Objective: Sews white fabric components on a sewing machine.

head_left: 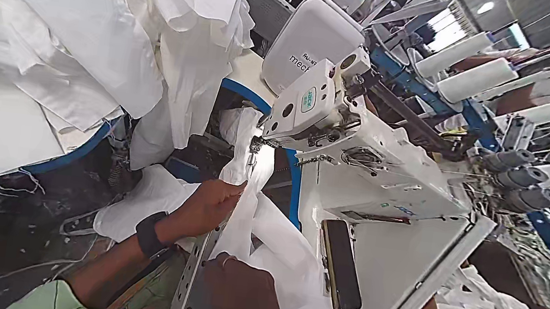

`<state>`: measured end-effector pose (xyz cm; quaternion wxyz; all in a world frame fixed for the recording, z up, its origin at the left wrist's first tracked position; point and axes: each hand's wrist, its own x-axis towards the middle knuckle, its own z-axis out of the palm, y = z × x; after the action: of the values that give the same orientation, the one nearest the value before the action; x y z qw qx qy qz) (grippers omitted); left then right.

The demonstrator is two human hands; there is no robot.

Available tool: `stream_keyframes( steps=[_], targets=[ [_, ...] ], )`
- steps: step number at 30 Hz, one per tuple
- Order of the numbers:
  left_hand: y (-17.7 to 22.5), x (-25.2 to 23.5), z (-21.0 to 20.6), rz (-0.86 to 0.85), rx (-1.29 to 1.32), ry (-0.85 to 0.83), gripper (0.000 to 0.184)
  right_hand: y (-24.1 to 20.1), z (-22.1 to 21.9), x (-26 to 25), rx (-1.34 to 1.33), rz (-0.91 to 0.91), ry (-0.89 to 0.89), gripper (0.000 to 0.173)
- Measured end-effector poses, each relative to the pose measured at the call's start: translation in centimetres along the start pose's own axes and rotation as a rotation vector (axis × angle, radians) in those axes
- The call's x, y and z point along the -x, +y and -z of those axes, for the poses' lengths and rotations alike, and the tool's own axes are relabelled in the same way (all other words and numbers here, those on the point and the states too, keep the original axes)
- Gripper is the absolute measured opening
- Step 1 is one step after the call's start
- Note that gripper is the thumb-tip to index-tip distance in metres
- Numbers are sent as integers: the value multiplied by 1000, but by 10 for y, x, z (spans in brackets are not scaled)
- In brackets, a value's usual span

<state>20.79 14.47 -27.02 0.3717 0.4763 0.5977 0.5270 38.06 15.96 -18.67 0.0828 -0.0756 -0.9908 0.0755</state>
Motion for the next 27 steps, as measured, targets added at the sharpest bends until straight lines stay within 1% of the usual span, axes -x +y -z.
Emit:
stream_keyframes(
  steps=[2,4,7,8,9,10,11,12,14,15,17,18,20,21,22,24,27],
  targets=[
    [-8,3,-8,-10,121,66,38,4,-7,-8,-27,15,-43,7],
    [-14,6,-13,-5,181,82,39,5,-1,-10,-93,-38,-37,9],
    [-8,5,-10,59,171,58,40,12,38,-4,-217,-214,73,16],
    [-8,5,-8,68,169,70,40,20,57,0,-179,-293,94,21],
    [-9,6,-7,71,177,87,40,30,74,5,-83,-379,90,25],
    [-10,8,-6,67,182,108,39,40,91,11,57,-456,32,29],
    [-12,9,-4,61,180,126,39,50,102,17,184,-510,-6,28],
    [-13,10,-2,59,172,135,39,58,107,21,275,-534,17,26],
    [-12,10,0,56,141,137,39,57,102,21,381,-463,99,22],
    [-10,10,0,55,120,133,39,48,95,21,373,-380,89,20],
    [-7,9,0,54,45,151,39,30,72,21,279,-181,-57,14],
    [-5,9,1,56,-3,158,40,27,58,22,264,-124,-160,12],
    [-1,9,2,46,-92,160,41,31,46,27,267,-134,-335,9],
    [1,8,4,36,-113,155,41,36,49,28,277,-161,-387,9],
    [1,7,5,23,-107,141,42,39,54,28,283,-162,-398,10],
    [1,6,1,-4,-32,95,41,32,55,23,251,-78,-292,11],
    [-3,6,-12,-34,190,84,38,11,24,3,143,54,-106,11]
  ],
)
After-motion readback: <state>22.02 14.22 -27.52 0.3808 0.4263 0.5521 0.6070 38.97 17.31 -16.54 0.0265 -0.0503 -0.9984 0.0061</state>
